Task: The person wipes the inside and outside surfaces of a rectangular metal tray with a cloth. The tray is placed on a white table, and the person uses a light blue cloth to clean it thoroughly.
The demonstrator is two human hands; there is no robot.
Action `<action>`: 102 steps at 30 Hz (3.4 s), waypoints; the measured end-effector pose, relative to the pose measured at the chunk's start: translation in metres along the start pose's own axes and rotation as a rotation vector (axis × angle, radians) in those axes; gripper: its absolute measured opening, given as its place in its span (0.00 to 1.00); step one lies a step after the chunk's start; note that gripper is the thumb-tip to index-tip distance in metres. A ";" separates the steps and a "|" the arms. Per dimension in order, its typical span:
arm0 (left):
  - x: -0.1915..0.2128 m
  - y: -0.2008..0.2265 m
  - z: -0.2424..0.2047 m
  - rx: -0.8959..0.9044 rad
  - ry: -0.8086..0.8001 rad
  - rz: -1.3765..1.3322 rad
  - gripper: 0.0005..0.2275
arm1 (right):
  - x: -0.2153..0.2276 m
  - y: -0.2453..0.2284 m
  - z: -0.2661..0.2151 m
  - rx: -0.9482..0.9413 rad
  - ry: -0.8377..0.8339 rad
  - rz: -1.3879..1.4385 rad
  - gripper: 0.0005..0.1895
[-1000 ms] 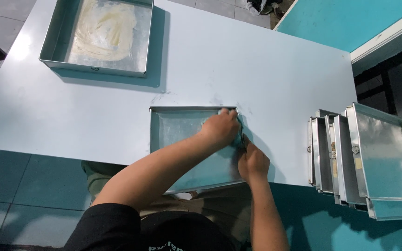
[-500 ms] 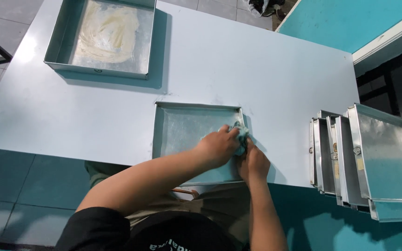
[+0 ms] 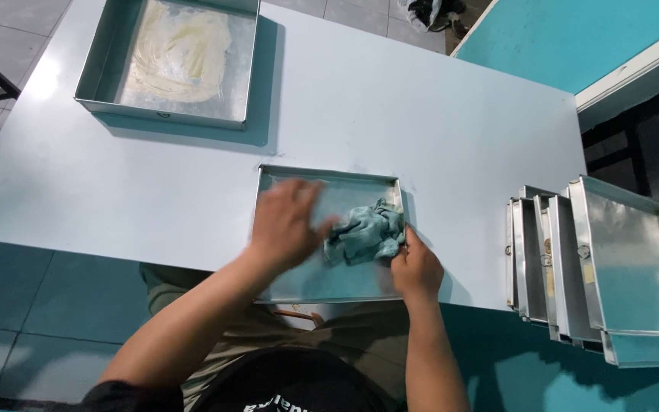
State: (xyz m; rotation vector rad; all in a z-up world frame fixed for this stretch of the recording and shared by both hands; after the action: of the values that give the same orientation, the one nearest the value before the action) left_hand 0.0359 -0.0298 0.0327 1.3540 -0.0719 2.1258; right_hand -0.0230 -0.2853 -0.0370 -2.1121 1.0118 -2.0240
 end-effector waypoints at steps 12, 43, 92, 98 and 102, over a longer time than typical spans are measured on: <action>-0.015 -0.102 -0.068 0.528 -0.302 -0.030 0.27 | 0.041 -0.065 -0.034 0.504 0.370 -0.050 0.28; -0.019 -0.092 -0.065 0.497 -0.380 -0.007 0.18 | -0.092 -0.186 -0.052 0.826 -0.319 -0.174 0.47; -0.030 -0.095 -0.064 0.420 -0.395 -0.018 0.17 | -0.091 -0.151 0.025 0.870 -0.356 -0.101 0.36; -0.023 -0.097 -0.063 0.459 -0.384 0.002 0.16 | -0.117 -0.170 -0.037 1.094 -0.474 -0.052 0.43; -0.021 -0.097 -0.061 0.420 -0.393 -0.035 0.15 | -0.081 -0.153 -0.039 0.997 -0.640 0.098 0.53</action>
State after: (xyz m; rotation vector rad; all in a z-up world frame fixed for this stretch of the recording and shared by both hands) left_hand 0.0432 0.0607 -0.0392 1.9883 0.2521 1.8806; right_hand 0.0102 -0.1112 -0.0326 -1.8059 -0.0293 -1.1974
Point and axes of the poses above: each hand's wrist, its own z-axis towards the middle knuckle, its own x-axis out of the back of the hand, y = z × x, the point moved 8 cm from there along z, towards the middle knuckle, and after that the axes turned 7 degrees about z, right-handed, at the moved point
